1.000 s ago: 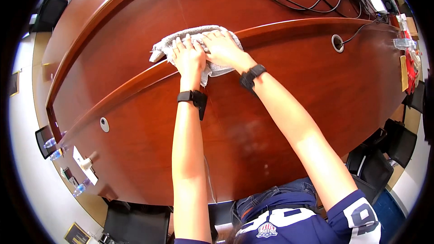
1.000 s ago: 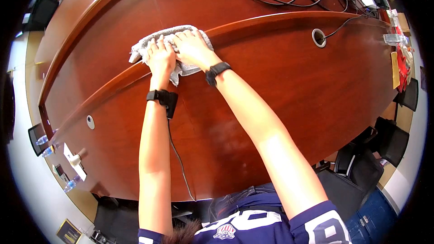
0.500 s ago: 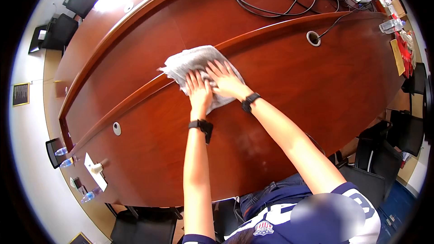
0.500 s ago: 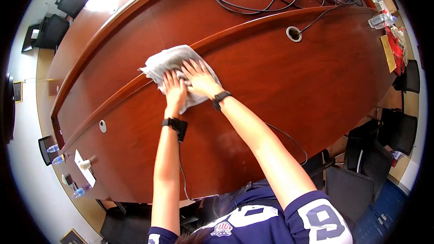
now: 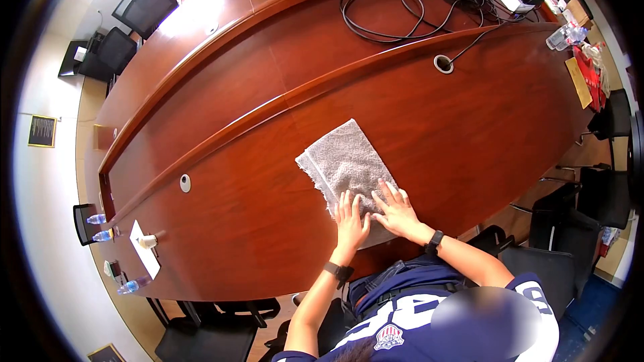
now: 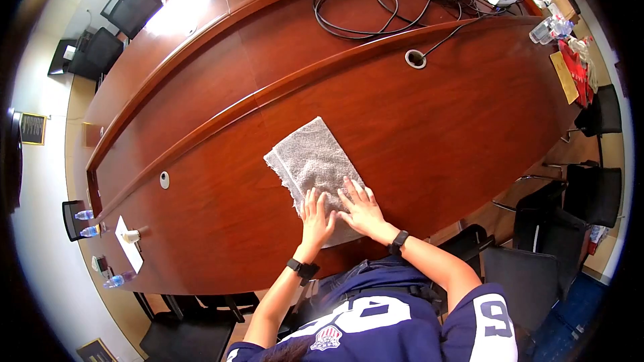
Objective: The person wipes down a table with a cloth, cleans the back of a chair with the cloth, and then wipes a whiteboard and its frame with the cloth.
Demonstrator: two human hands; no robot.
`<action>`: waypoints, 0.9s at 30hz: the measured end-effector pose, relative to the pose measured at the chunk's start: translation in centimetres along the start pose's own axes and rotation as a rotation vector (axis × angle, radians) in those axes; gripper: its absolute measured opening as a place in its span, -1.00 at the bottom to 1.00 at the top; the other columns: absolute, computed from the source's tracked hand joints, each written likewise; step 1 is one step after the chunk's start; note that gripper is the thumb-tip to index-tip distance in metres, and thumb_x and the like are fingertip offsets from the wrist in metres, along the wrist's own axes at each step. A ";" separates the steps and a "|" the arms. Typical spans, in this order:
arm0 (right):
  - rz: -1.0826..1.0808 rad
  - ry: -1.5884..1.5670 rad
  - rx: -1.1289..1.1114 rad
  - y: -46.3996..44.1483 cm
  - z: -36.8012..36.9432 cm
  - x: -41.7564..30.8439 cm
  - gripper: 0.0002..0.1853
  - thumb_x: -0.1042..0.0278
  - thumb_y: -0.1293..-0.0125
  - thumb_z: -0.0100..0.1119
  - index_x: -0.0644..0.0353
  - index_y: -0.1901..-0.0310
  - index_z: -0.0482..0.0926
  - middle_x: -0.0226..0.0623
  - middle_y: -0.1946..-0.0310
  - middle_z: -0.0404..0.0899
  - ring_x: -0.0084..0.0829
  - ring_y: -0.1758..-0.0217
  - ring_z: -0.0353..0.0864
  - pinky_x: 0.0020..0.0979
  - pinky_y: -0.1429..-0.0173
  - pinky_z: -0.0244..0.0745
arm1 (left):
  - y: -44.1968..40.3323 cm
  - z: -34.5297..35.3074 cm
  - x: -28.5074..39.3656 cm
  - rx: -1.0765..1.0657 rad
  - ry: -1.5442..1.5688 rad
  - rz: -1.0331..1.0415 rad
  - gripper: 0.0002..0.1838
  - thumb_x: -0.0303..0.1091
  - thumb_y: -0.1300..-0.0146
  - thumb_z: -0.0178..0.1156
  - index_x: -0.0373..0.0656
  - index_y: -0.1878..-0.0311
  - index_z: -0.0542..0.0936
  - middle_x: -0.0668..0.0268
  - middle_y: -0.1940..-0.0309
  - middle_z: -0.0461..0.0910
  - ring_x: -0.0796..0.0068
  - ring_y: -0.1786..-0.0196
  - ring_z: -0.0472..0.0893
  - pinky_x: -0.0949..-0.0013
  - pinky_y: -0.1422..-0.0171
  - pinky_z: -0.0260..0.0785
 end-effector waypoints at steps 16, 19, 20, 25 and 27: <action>0.104 0.159 0.305 -19.6 -0.6 2.6 -0.45 0.11 -0.33 -0.23 0.12 -0.32 0.17 -0.23 -0.41 -0.02 -0.29 -0.48 -0.13 -0.15 -0.50 -0.30 | -19.5 -1.6 -5.0 0.298 -0.225 -0.085 -0.41 -0.18 -0.19 -0.08 -0.17 -0.30 0.27 0.09 -0.39 0.05 0.12 -0.46 -0.06 0.06 -0.48 -0.28; 0.146 0.155 0.355 -23.2 -0.9 3.3 -0.44 0.11 -0.34 -0.27 0.09 -0.34 0.13 -0.23 -0.42 -0.05 -0.28 -0.48 -0.13 -0.16 -0.50 -0.31 | -23.2 -2.6 -6.2 0.320 -0.256 -0.039 -0.41 -0.19 -0.20 -0.09 -0.17 -0.30 0.26 0.09 -0.39 0.06 0.14 -0.46 -0.06 0.08 -0.48 -0.28; 0.163 0.171 0.373 -24.3 -0.9 3.5 -0.44 0.09 -0.34 -0.27 0.09 -0.34 0.13 -0.23 -0.43 -0.08 -0.28 -0.48 -0.14 -0.16 -0.50 -0.32 | -24.3 -2.8 -6.7 0.308 -0.258 -0.028 -0.40 -0.18 -0.21 -0.10 -0.15 -0.33 0.23 0.10 -0.40 0.03 0.14 -0.47 -0.09 0.09 -0.49 -0.29; 0.205 0.266 0.338 -28.5 -2.3 4.3 -0.43 0.05 -0.37 -0.33 0.04 -0.38 0.05 -0.24 -0.45 -0.17 -0.31 -0.51 -0.25 -0.19 -0.52 -0.43 | -28.7 -3.9 -7.9 0.315 -0.310 -0.008 -0.41 -0.16 -0.23 -0.12 -0.11 -0.35 0.19 0.13 -0.41 0.00 0.21 -0.48 -0.11 0.09 -0.50 -0.35; 0.198 0.339 0.342 -30.1 -2.4 4.8 -0.42 0.04 -0.38 -0.36 0.00 -0.40 -0.01 -0.26 -0.46 -0.22 -0.32 -0.52 -0.32 -0.18 -0.51 -0.51 | -30.1 -3.9 -8.3 0.373 -0.312 -0.009 -0.43 -0.18 -0.21 -0.09 -0.11 -0.30 0.24 0.13 -0.34 0.12 0.19 -0.43 0.01 0.07 -0.47 -0.28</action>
Point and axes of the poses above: each hand's wrist, its own y-axis away from the middle knuckle, its own z-axis out of the palm, x = y × z, the point moved 2 cm from there along -y, towards the middle knuckle
